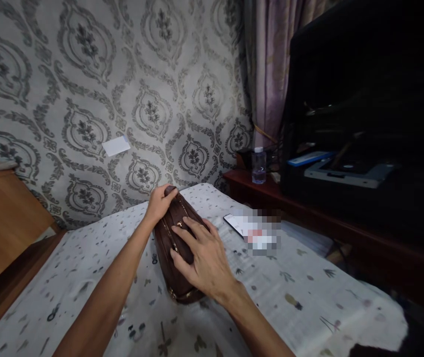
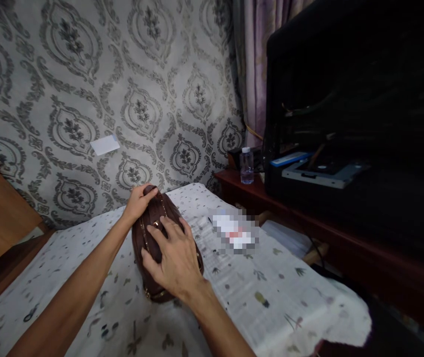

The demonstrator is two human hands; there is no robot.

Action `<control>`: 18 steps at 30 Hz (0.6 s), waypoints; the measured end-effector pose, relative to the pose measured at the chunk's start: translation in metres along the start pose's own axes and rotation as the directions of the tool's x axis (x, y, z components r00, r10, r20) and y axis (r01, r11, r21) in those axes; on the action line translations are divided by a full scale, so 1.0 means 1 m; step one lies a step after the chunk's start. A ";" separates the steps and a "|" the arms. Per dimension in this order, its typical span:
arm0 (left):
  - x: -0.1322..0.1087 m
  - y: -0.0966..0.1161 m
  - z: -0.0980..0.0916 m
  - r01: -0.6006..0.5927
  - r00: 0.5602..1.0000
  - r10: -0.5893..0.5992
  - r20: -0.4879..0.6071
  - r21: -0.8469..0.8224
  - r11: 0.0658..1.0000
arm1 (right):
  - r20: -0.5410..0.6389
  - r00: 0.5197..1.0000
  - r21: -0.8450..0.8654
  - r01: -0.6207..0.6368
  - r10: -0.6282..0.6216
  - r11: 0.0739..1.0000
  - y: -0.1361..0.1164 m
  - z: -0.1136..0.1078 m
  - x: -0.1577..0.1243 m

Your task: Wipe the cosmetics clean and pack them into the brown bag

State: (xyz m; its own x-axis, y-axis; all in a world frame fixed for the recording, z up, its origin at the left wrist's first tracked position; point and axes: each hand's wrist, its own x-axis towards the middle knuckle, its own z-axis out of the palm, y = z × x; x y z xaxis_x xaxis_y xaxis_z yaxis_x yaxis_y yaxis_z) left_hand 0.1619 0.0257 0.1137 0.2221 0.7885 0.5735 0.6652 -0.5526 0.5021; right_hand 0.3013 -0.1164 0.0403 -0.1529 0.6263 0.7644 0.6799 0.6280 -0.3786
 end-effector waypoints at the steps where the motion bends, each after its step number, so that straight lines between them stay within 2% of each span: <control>1: -0.001 0.001 -0.001 -0.009 1.000 0.009 0.009 -0.016 1.000 | -0.013 1.000 0.001 0.003 -0.003 1.000 0.000 0.000 0.000; 7: -0.002 0.001 -0.001 -0.017 0.999 0.019 0.028 -0.082 0.996 | -0.043 0.997 0.010 0.060 -0.060 0.998 0.000 -0.002 -0.001; 12: 0.000 0.001 -0.001 -0.012 0.999 0.016 0.038 -0.082 0.997 | -0.026 1.000 -0.011 0.002 -0.002 1.000 -0.001 0.000 0.001; 18: -0.006 -0.004 -0.011 0.001 0.999 0.000 0.034 -0.030 1.000 | -0.137 0.990 0.016 0.017 -0.015 1.000 0.004 0.009 -0.002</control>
State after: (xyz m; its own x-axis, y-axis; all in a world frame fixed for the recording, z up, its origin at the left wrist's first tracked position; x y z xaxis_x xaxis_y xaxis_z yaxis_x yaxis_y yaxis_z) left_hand 0.1502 0.0204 0.1155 0.2466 0.7972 0.5511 0.6434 -0.5599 0.5220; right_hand 0.2981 -0.1110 0.0325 -0.0630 0.5476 0.8344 0.6658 0.6459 -0.3736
